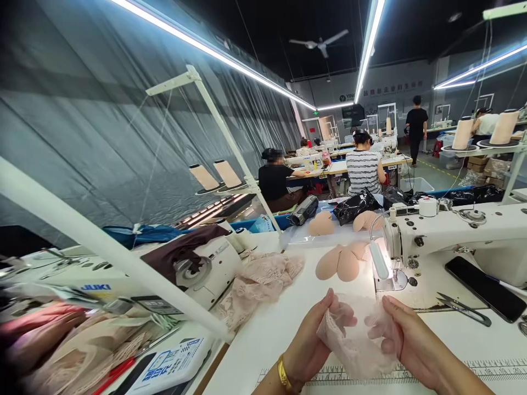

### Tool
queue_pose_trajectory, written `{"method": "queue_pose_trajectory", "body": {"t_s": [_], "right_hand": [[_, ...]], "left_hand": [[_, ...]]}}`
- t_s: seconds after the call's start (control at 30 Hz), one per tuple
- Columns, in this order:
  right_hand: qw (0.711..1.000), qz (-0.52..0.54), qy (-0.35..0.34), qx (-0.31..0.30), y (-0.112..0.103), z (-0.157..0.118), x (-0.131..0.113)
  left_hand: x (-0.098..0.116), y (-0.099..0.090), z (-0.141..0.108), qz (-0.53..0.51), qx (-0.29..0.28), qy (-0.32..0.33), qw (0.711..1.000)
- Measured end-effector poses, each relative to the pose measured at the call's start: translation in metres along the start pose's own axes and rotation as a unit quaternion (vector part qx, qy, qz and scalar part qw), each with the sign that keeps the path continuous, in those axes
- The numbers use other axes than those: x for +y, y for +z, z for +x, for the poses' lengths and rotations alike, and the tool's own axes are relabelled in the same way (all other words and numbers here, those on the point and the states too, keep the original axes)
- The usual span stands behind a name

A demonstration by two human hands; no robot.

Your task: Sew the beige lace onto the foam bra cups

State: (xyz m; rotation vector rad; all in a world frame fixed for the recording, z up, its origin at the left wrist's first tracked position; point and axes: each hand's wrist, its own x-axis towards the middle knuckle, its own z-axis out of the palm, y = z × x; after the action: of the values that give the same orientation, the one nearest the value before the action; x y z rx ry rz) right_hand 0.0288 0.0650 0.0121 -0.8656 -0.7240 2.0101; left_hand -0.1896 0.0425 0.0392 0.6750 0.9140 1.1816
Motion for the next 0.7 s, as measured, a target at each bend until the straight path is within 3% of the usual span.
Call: {"method": "queue_pose_trajectory", "body": {"t_s": [0.17, 0.23, 0.3, 0.37, 0.43, 0.5, 0.63, 0.7], "right_hand": [[0.997, 0.056, 0.013, -0.058, 0.002, -0.008, -0.003], [0.998, 0.035, -0.001, -0.050, 0.000, -0.008, -0.003], [0.999, -0.019, -0.024, -0.024, -0.004, -0.003, -0.001], [0.992, -0.106, -0.061, 0.012, -0.011, 0.008, 0.002], [0.976, -0.187, -0.105, 0.044, -0.019, 0.020, 0.005], [0.963, -0.231, -0.130, 0.056, -0.025, 0.031, 0.008], [0.959, -0.238, -0.143, 0.055, -0.031, 0.039, 0.012], [0.962, -0.225, -0.146, 0.054, -0.031, 0.037, 0.012]], "left_hand": [[0.001, -0.002, -0.003, 0.048, -0.046, -0.017, 0.998], [0.003, -0.007, 0.000, 0.074, -0.050, -0.023, 0.996], [0.007, -0.016, 0.007, 0.169, -0.048, -0.011, 0.984], [0.014, -0.026, 0.021, 0.349, -0.020, 0.053, 0.936], [0.024, -0.035, 0.040, 0.505, 0.025, 0.136, 0.852], [0.032, -0.039, 0.062, 0.577, 0.054, 0.195, 0.792], [0.033, -0.032, 0.108, 0.640, 0.035, 0.237, 0.730], [0.028, -0.026, 0.124, 0.656, 0.024, 0.238, 0.715]]}}
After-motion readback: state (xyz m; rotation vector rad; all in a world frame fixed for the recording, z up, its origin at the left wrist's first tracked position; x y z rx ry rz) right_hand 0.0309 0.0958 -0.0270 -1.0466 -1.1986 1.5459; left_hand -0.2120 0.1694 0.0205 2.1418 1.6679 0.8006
